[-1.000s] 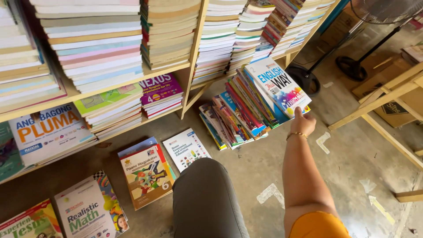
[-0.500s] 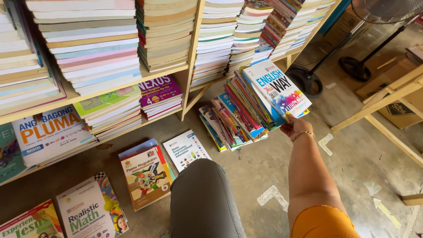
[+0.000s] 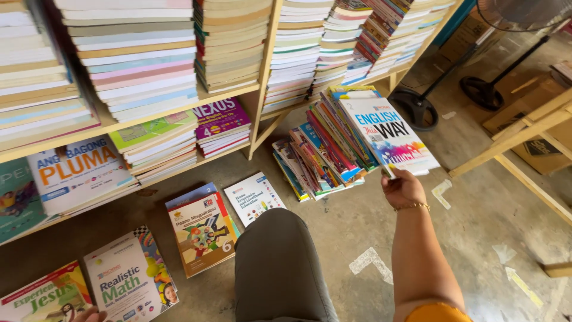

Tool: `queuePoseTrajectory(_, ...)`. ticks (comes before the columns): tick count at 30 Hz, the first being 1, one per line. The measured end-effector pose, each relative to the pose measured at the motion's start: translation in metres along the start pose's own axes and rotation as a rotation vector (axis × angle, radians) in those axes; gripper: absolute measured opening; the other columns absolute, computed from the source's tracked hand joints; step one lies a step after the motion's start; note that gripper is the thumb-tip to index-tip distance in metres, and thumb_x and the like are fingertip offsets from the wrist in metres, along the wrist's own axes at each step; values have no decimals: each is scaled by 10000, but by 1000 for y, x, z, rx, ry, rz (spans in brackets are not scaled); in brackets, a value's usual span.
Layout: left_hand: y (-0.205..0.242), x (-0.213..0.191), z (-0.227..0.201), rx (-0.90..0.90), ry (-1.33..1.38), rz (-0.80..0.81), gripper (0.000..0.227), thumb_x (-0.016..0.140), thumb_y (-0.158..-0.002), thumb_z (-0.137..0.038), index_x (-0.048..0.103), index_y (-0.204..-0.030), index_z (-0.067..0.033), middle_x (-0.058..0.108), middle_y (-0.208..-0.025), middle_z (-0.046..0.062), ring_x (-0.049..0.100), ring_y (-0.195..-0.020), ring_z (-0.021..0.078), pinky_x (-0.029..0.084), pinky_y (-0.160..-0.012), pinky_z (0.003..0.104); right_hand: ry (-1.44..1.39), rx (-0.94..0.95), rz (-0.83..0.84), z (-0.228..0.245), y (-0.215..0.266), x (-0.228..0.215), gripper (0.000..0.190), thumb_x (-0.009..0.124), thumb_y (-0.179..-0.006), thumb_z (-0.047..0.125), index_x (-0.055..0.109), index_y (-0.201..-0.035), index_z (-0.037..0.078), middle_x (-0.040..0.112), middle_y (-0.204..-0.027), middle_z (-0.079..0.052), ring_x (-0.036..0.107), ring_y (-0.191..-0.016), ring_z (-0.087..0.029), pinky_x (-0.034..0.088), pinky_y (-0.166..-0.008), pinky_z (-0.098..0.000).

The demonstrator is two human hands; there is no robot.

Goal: Sorting and organizing books from a shelf onto the floor

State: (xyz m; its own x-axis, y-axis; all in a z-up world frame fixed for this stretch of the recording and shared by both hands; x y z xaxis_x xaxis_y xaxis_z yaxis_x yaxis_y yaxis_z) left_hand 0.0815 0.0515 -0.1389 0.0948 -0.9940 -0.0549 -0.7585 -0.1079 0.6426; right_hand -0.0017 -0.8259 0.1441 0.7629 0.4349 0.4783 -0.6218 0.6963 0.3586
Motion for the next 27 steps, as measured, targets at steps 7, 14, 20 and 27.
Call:
queuePoseTrajectory(7, 64, 30, -38, -259, 123, -15, 427, 347, -1152, -48, 315, -1572, 21, 404, -1528, 346, 445, -1346, 537, 390, -1074, 641, -138, -81, -57, 8, 11, 9, 200, 500, -964, -9, 498, -1143, -98, 728, -950, -264, 603, -641, -229, 549, -573, -286)
queuePoseTrajectory(14, 105, 52, -67, -312, 57, 30, 459, 397, -1123, -33, 324, -1574, 7, 426, -1544, 324, 426, -1402, 506, 375, -1130, 630, 60, -317, 266, -3, 95, 84, 328, 472, -933, -83, 552, -1242, -7, 679, -1088, -188, 639, -711, -263, 563, -552, -369)
queuePoseTrajectory(20, 159, 104, -107, -231, 91, 166, 517, 365, -1065, -79, 342, -1574, 6, 440, -1569, 300, 422, -1439, 498, 311, -1225, 596, 11, 106, 712, -95, 141, 138, 361, 552, -775, -60, 633, -1114, -154, 699, -955, -263, 656, -637, -311, 563, -415, -382)
queuePoseTrajectory(27, 168, 113, -92, 40, 476, 340, 640, 369, -995, -200, 298, -1630, -160, 537, -1403, 309, 574, -1048, 468, 474, -836, 555, 359, 599, 1144, -205, 223, 168, 387, 575, -795, -105, 580, -1176, -176, 702, -930, -276, 648, -557, -285, 559, -442, -319)
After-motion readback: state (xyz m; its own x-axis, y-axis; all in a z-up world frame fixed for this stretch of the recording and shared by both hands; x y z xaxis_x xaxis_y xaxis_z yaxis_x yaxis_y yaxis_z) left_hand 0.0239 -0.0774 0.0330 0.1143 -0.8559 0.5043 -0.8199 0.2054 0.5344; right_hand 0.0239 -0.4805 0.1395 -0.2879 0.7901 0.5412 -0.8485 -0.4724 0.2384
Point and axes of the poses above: each hand's wrist, its own y-axis away from the middle knuckle, its own x-axis out of the palm, z = x × y, the point moved 5 cm from there along -y, towards the middle knuckle
